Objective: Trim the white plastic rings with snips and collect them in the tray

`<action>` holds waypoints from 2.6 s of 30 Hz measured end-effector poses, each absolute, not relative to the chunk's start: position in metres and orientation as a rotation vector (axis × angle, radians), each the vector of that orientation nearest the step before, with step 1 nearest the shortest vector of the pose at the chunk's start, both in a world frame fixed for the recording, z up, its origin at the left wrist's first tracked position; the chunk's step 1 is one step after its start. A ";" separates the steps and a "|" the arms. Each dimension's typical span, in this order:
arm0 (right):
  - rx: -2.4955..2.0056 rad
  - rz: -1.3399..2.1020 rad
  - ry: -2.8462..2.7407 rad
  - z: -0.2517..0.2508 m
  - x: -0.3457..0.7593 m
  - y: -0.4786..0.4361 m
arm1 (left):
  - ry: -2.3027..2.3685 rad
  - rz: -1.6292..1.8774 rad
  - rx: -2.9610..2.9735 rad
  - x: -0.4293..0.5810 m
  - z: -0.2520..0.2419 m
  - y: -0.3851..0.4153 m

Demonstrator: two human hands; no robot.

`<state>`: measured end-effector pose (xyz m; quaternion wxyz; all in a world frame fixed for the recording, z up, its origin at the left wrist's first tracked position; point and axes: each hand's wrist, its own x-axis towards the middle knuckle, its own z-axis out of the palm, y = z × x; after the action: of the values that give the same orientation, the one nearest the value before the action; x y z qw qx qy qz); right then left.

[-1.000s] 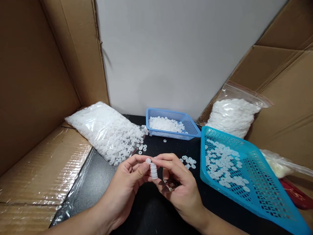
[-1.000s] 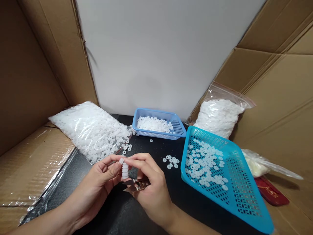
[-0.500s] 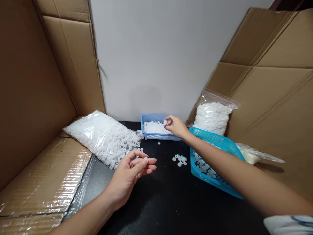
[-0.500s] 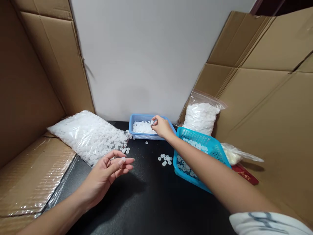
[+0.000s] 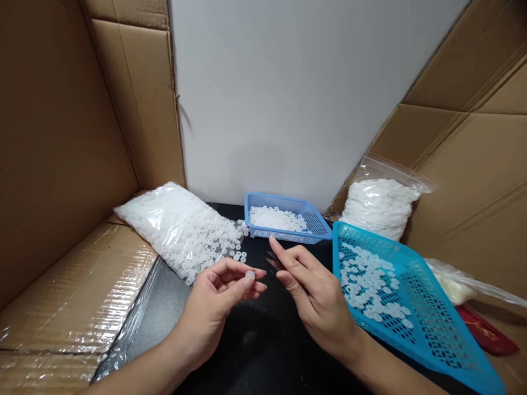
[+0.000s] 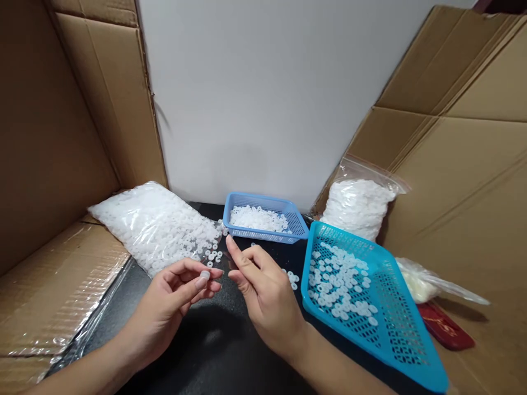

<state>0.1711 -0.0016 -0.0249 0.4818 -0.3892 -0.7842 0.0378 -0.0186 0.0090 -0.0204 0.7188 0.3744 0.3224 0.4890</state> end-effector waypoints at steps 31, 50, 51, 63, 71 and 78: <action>-0.834 -0.235 -2.057 -0.032 0.183 -0.019 | 0.810 1.004 1.121 -0.020 -0.019 0.005; -0.853 -0.250 -2.114 -0.033 0.186 -0.026 | 0.806 0.965 1.056 -0.018 -0.016 0.001; -0.854 -0.252 -2.118 -0.033 0.186 -0.026 | 0.806 0.964 1.062 -0.018 -0.016 0.001; -0.858 -0.320 -2.129 -0.028 0.186 -0.028 | 0.808 0.949 1.117 -0.021 -0.015 -0.001; -0.851 -0.339 -2.134 -0.027 0.185 -0.027 | 0.820 0.958 1.179 -0.021 -0.016 0.000; -0.871 -0.349 -2.137 -0.030 0.186 -0.029 | 0.873 0.938 1.206 -0.021 -0.013 -0.002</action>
<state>0.1861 -0.0286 -0.0296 0.3929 -0.3433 -0.8419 -0.1376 -0.0212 -0.0016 -0.0129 0.6371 0.5283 0.3822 0.4109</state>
